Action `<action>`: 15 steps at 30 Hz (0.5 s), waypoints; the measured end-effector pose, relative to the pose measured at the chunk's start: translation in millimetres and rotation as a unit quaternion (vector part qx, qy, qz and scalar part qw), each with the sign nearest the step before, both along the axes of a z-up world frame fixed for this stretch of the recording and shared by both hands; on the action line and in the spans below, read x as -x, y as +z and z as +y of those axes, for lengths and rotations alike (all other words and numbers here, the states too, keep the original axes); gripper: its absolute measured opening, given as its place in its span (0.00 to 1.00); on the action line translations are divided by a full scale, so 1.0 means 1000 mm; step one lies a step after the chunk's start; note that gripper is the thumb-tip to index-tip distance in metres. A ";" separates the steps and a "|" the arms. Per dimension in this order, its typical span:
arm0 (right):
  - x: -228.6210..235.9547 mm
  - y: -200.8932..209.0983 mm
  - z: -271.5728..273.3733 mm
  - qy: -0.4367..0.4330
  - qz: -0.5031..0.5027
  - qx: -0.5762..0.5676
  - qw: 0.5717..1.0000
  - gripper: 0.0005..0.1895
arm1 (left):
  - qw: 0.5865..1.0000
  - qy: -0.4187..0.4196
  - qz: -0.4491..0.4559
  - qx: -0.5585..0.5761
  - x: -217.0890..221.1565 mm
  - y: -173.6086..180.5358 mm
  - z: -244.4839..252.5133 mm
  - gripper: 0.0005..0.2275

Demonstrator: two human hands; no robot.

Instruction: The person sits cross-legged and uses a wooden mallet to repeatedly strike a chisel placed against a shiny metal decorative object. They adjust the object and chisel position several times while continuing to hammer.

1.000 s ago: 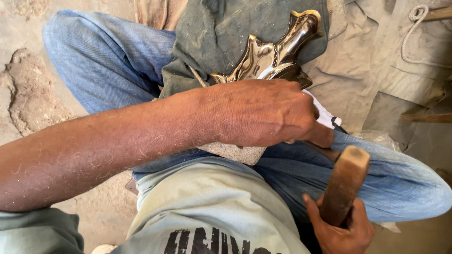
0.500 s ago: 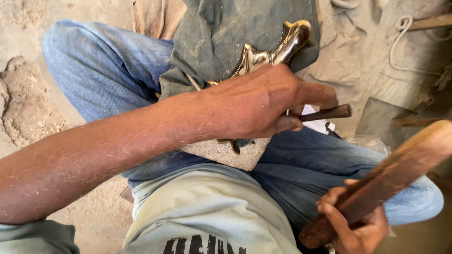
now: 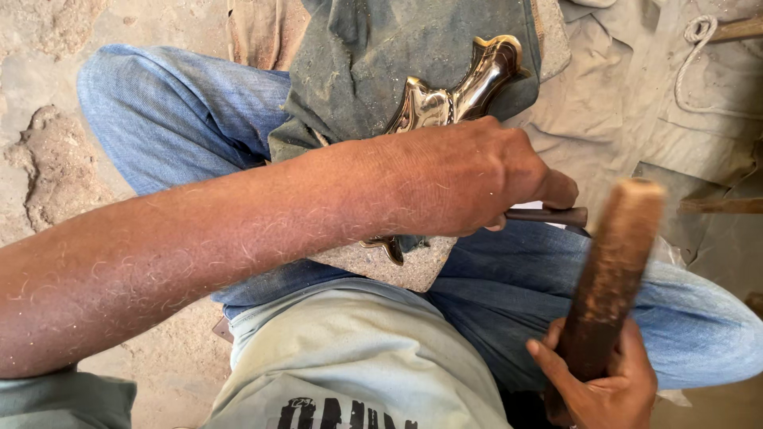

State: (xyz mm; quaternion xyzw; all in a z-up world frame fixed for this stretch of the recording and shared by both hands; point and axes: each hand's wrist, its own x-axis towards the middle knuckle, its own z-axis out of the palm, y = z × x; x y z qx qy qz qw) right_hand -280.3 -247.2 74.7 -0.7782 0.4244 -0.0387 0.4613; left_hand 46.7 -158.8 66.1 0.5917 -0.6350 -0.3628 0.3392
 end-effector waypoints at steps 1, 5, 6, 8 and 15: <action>0.002 -0.001 0.001 -0.009 -0.021 0.017 1.000 0.34 | 1.000 -0.007 -0.010 -0.014 -0.001 0.000 0.000 0.26; 0.002 0.002 0.001 0.024 0.022 0.114 0.993 0.31 | 0.998 0.001 0.006 0.069 -0.004 0.002 0.005 0.24; 0.000 0.005 -0.001 0.027 0.054 0.105 0.993 0.32 | 0.998 0.000 -0.006 0.060 -0.004 0.003 0.005 0.24; -0.007 0.011 -0.005 0.012 0.038 0.087 0.995 0.35 | 0.999 0.011 -0.016 0.041 -0.003 0.004 0.006 0.24; -0.036 0.031 -0.019 0.001 0.020 0.047 0.999 0.33 | 0.994 0.063 -0.037 0.075 0.003 0.006 0.015 0.24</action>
